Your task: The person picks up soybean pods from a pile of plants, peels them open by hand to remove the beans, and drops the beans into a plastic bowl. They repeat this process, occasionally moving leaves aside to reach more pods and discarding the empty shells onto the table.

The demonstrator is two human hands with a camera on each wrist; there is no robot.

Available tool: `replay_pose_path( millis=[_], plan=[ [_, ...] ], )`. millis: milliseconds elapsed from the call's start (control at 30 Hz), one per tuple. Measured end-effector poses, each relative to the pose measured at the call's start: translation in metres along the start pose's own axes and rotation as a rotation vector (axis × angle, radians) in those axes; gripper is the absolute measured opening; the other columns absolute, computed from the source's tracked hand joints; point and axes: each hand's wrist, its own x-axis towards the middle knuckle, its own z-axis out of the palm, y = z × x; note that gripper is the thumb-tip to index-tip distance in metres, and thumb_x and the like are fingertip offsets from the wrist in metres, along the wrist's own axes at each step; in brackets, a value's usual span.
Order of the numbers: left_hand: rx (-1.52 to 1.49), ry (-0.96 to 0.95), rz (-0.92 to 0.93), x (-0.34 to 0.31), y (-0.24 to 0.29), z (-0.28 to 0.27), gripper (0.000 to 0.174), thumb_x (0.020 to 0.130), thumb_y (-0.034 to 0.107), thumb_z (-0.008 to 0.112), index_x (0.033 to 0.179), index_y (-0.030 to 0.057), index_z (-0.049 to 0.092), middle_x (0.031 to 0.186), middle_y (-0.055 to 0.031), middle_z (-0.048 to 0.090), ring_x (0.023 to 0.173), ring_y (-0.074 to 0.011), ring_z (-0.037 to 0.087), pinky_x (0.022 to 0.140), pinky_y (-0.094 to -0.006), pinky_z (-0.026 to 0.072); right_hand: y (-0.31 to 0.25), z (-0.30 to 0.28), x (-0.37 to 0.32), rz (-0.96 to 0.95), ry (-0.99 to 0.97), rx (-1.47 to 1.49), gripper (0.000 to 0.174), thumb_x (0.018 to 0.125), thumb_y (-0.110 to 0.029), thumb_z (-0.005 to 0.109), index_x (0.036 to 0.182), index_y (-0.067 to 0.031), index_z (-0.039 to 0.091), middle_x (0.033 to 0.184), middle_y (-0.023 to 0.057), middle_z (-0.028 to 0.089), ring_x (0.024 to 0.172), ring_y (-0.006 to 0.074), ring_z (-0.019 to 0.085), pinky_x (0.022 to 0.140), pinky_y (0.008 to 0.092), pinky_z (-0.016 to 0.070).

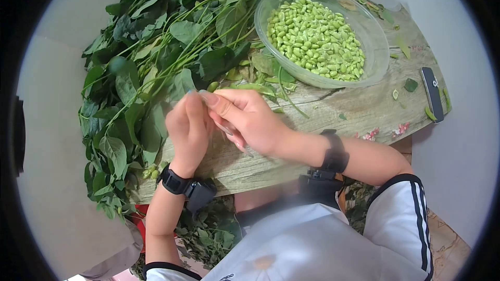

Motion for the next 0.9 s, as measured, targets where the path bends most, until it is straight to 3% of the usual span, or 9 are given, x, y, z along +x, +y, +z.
replay_pose_path(
  millis=[100, 233, 300, 400, 600, 733, 800, 900],
  plan=[
    [0.129, -0.001, 0.141, 0.002, -0.003, -0.002, 0.028, 0.1, 0.018, 0.053, 0.077, 0.0027, 0.057, 0.058, -0.0045, 0.052, 0.048, -0.0134, 0.054, 0.046, -0.0265, 0.0396, 0.0, -0.001, -0.003, 0.129, -0.02, 0.203, 0.037, 0.102, -0.037, 0.045, 0.084, -0.0059, 0.05, 0.064, -0.0002, 0.043, 0.042, 0.0072, 0.047, 0.033, 0.0211, 0.0343],
    [0.326, -0.001, 0.289, 0.006, -0.008, -0.004, 0.02, 0.094, 0.015, 0.06, 0.078, 0.0041, 0.057, 0.064, -0.0078, 0.052, 0.05, -0.0222, 0.054, 0.047, -0.0289, 0.0406, -0.007, 0.0, -0.005, 0.135, -0.025, 0.217, 0.035, 0.102, -0.037, 0.045, 0.086, -0.0061, 0.049, 0.065, 0.0001, 0.044, 0.042, 0.0079, 0.047, 0.033, 0.0213, 0.0351],
    [0.345, 0.031, 0.336, 0.008, -0.004, -0.002, 0.015, 0.09, 0.014, 0.065, 0.079, 0.0053, 0.058, 0.068, -0.0083, 0.052, 0.053, -0.0256, 0.053, 0.047, -0.0304, 0.0407, -0.012, 0.002, -0.006, 0.038, 0.033, 0.094, 0.035, 0.101, -0.035, 0.049, 0.082, -0.0064, 0.054, 0.061, -0.0025, 0.045, 0.041, 0.0049, 0.046, 0.036, 0.0201, 0.0342],
    [0.447, 0.027, 0.364, 0.01, 0.0, -0.003, 0.013, 0.088, 0.013, 0.066, 0.081, 0.0055, 0.058, 0.069, -0.0073, 0.053, 0.053, -0.0237, 0.054, 0.046, -0.0315, 0.0406, -0.004, 0.001, -0.003, -0.075, 0.054, 0.013, 0.031, 0.101, -0.031, 0.05, 0.084, -0.0055, 0.056, 0.061, -0.0023, 0.048, 0.041, 0.0039, 0.046, 0.036, 0.0191, 0.0341],
    [0.637, 0.002, 0.495, 0.011, -0.002, -0.011, 0.014, 0.083, 0.012, 0.07, 0.08, 0.007, 0.057, 0.068, -0.0063, 0.052, 0.053, -0.022, 0.054, 0.046, -0.0322, 0.0411, -0.001, -0.003, -0.001, -0.12, 0.069, 0.003, 0.029, 0.1, -0.028, 0.053, 0.082, -0.0051, 0.057, 0.059, -0.0022, 0.051, 0.041, 0.0032, 0.046, 0.036, 0.0188, 0.0342],
    [0.668, -0.111, 0.457, 0.01, 0.004, -0.011, 0.008, 0.083, 0.003, 0.066, 0.082, 0.0037, 0.059, 0.067, -0.0087, 0.051, 0.056, -0.0255, 0.053, 0.049, -0.0317, 0.0408, -0.006, -0.006, 0.002, -0.033, 0.105, -0.061, 0.03, 0.099, -0.028, 0.054, 0.08, -0.0055, 0.057, 0.063, -0.001, 0.055, 0.041, 0.0031, 0.046, 0.036, 0.0186, 0.0339],
    [0.684, -0.146, 0.547, 0.011, 0.007, -0.005, 0.008, 0.084, 0.004, 0.066, 0.082, 0.004, 0.059, 0.067, -0.009, 0.051, 0.055, -0.026, 0.052, 0.049, -0.0323, 0.0407, -0.005, -0.006, 0.005, -0.023, 0.154, -0.055, 0.031, 0.099, -0.029, 0.055, 0.079, -0.0054, 0.057, 0.065, -0.0002, 0.057, 0.041, 0.003, 0.046, 0.035, 0.0185, 0.0329],
    [0.67, -0.105, 0.514, 0.011, 0.0, -0.006, 0.016, 0.083, 0.013, 0.069, 0.076, 0.0084, 0.055, 0.067, -0.0056, 0.052, 0.054, -0.0224, 0.056, 0.046, -0.0335, 0.0425, -0.012, -0.007, 0.004, 0.028, 0.111, -0.001, 0.031, 0.098, -0.029, 0.055, 0.079, -0.0054, 0.057, 0.067, 0.0001, 0.057, 0.041, 0.0029, 0.045, 0.035, 0.0186, 0.0324]
  ],
)
